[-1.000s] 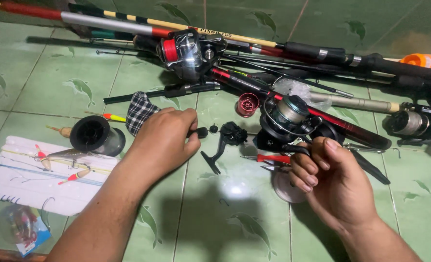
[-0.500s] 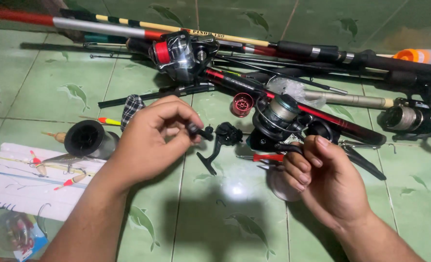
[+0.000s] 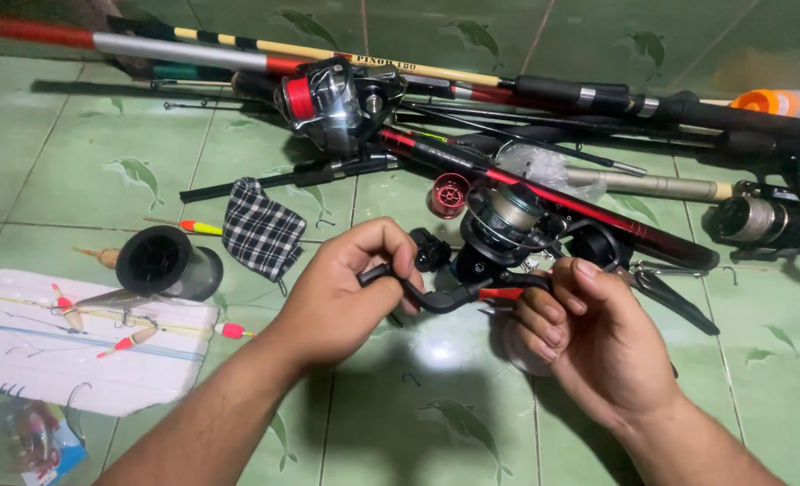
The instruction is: Assembling a spinning fishing reel by fitting the spool and internal components together.
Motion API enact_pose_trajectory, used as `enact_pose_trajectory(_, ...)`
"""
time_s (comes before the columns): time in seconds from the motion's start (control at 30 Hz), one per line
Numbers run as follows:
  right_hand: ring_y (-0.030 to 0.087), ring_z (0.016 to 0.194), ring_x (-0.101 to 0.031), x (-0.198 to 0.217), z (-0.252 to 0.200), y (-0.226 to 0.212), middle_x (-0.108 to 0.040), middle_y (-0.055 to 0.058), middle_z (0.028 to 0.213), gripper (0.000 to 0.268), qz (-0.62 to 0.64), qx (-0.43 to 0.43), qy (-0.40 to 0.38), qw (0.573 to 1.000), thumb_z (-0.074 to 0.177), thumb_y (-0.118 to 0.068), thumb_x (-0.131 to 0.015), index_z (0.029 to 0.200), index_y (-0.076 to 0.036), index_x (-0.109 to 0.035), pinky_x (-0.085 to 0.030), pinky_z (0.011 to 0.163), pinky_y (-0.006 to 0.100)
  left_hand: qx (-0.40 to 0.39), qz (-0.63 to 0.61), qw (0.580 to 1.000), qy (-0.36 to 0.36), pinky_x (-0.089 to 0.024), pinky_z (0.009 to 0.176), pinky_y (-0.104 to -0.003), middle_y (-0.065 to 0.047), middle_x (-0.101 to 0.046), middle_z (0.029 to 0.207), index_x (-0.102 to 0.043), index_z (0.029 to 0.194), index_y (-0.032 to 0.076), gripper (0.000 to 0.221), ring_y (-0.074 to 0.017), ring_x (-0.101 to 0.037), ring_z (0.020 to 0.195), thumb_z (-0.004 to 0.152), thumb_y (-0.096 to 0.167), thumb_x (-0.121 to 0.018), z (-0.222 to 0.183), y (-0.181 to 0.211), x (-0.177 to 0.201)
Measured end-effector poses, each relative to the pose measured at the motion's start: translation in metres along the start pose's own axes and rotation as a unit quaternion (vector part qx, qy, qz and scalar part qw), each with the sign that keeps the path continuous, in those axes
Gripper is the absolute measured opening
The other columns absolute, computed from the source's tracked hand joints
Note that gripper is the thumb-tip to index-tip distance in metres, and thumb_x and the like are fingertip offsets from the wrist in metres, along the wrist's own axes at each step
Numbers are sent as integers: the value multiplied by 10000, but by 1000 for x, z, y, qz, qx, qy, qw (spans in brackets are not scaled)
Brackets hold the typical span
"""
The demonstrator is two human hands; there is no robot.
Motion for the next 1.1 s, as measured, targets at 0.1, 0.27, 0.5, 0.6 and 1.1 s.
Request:
enact_pose_trajectory(0.1,168,629,-427,-2,0,0,-457,71,701,294,-37,13,-5,999,1042,-196,-502,770,-99,-445,-375,596,308,29,-3,998,48,-562,691,-277,-74,-662,828,-580,907,43,239,-169,-670,709,783,-128,-469,3,-12,0)
enact_pose_trajectory(0.27,175,631,-435,1,-1,1,-465,78,706,295,-34,19,1,999,1036,-188,-512,765,-93,-443,-390,597,312,54,-8,997,63,-493,603,-268,-81,-615,782,-572,894,36,197,-155,-600,676,802,-101,-465,4,-13,3)
enact_pose_trajectory(0.5,155,612,-391,-2,-1,0,-441,53,673,308,-35,18,1,999,1049,-201,-485,758,-112,-436,-369,562,294,56,-37,997,35,-464,581,-256,-49,-600,800,-565,874,58,194,-127,-584,682,828,-101,-462,4,-15,1)
enact_pose_trajectory(0.6,149,631,-385,-3,-1,0,-445,57,695,301,-15,10,-6,1000,1047,-196,-491,764,-105,-448,-358,564,289,71,-8,997,39,-461,573,-259,-45,-605,784,-574,858,61,182,-128,-584,664,820,-84,-471,5,-16,3)
enact_pose_trajectory(1.1,125,579,-369,7,3,5,-389,18,611,400,14,-29,19,999,1054,-230,-489,673,-132,-422,-357,529,280,30,99,993,60,-430,613,-255,-22,-578,714,-563,856,67,168,-119,-527,643,793,-56,-468,-7,1,-9)
Point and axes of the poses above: each hand's wrist, its own z-axis towards the middle knuckle, its own x-axis out of the back of the hand, y = z × x, the point moved 3 cm from there along z, towards the middle knuckle
